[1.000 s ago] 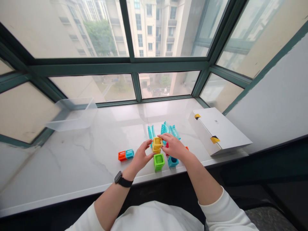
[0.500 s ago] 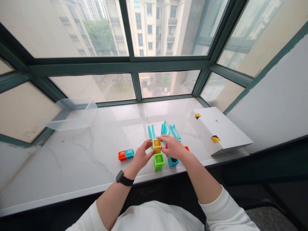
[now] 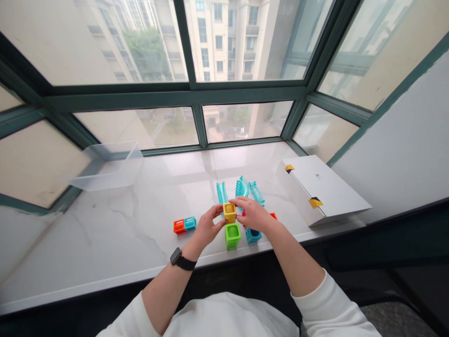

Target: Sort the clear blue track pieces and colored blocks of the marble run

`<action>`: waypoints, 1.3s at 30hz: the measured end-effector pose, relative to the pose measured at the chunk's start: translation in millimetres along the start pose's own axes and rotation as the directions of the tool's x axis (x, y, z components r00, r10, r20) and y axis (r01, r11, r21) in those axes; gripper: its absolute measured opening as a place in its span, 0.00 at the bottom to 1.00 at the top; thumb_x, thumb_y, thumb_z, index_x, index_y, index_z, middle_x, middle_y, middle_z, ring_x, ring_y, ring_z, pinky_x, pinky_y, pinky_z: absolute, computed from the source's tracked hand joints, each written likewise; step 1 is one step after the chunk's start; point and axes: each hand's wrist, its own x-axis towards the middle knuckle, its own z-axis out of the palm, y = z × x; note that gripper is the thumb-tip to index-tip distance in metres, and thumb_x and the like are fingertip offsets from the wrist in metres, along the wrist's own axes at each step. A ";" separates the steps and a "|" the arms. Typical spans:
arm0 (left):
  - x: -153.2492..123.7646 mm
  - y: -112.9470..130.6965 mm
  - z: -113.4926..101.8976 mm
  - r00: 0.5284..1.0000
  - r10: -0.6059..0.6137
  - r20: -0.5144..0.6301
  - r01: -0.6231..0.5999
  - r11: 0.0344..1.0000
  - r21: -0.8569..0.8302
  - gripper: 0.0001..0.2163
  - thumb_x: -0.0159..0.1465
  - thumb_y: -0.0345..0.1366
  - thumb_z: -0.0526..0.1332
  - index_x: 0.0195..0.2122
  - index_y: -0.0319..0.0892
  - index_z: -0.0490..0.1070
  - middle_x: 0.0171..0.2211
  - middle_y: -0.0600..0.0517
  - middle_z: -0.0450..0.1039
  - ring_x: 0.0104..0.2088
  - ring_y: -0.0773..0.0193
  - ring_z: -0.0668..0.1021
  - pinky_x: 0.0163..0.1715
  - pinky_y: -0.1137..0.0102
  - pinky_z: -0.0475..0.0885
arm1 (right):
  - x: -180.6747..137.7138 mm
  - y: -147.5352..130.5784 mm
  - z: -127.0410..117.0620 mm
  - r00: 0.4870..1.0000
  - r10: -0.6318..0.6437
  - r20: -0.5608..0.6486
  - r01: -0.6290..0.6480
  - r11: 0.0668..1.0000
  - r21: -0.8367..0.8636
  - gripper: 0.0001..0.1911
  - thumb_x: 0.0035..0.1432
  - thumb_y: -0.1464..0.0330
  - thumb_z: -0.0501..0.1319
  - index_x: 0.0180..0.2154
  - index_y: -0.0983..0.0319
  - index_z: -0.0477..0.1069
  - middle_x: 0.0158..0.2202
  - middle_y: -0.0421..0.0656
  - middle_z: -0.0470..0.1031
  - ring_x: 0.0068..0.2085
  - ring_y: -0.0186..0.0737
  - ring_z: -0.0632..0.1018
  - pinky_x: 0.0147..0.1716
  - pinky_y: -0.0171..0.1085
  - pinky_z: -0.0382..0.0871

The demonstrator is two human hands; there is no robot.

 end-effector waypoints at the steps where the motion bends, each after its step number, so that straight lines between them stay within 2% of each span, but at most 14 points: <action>1: 0.0 0.6 -0.1 1.000 0.002 -0.001 -0.002 1.000 0.005 0.21 0.65 0.34 0.69 0.58 0.48 0.71 0.57 0.46 0.78 0.57 0.55 0.80 0.62 0.52 0.73 | 0.0 0.0 -0.3 1.000 -0.001 -0.001 0.001 1.000 -0.001 0.35 0.53 0.77 0.62 0.63 0.53 0.72 0.58 0.46 0.76 0.56 0.48 0.79 0.58 0.48 0.74; 14: 4.0 10.7 -0.6 0.997 -0.073 -0.010 0.072 0.996 -0.044 0.16 0.62 0.36 0.71 0.50 0.46 0.76 0.51 0.48 0.80 0.53 0.55 0.82 0.61 0.52 0.74 | -1.0 4.7 2.8 1.000 -0.003 0.011 0.003 1.000 -0.025 0.35 0.55 0.76 0.62 0.64 0.54 0.71 0.59 0.46 0.76 0.55 0.47 0.80 0.58 0.48 0.74; 19: 4.8 13.1 -3.6 0.993 -0.115 0.024 0.116 0.993 -0.021 0.16 0.61 0.37 0.72 0.50 0.46 0.77 0.50 0.48 0.82 0.52 0.54 0.82 0.60 0.53 0.75 | -1.7 1.4 1.4 1.000 0.002 0.008 -0.002 0.999 -0.035 0.35 0.55 0.76 0.63 0.64 0.54 0.71 0.59 0.47 0.75 0.56 0.47 0.80 0.57 0.47 0.75; 31: 2.9 23.5 -8.0 0.996 -0.071 0.050 0.068 0.996 0.059 0.14 0.64 0.36 0.70 0.50 0.48 0.76 0.50 0.49 0.82 0.53 0.53 0.82 0.58 0.54 0.76 | -3.2 -0.1 1.0 1.000 0.003 0.012 -0.002 0.999 -0.035 0.36 0.56 0.76 0.63 0.66 0.54 0.69 0.58 0.47 0.75 0.54 0.47 0.80 0.57 0.47 0.74; 39: 1.9 16.2 -6.2 0.997 -0.063 0.040 0.060 0.995 0.079 0.15 0.64 0.37 0.70 0.52 0.48 0.76 0.51 0.48 0.81 0.53 0.53 0.82 0.59 0.54 0.76 | -2.0 -1.6 -1.8 0.999 0.002 0.043 0.001 0.998 -0.070 0.37 0.57 0.76 0.62 0.67 0.53 0.67 0.59 0.47 0.74 0.57 0.48 0.78 0.57 0.47 0.73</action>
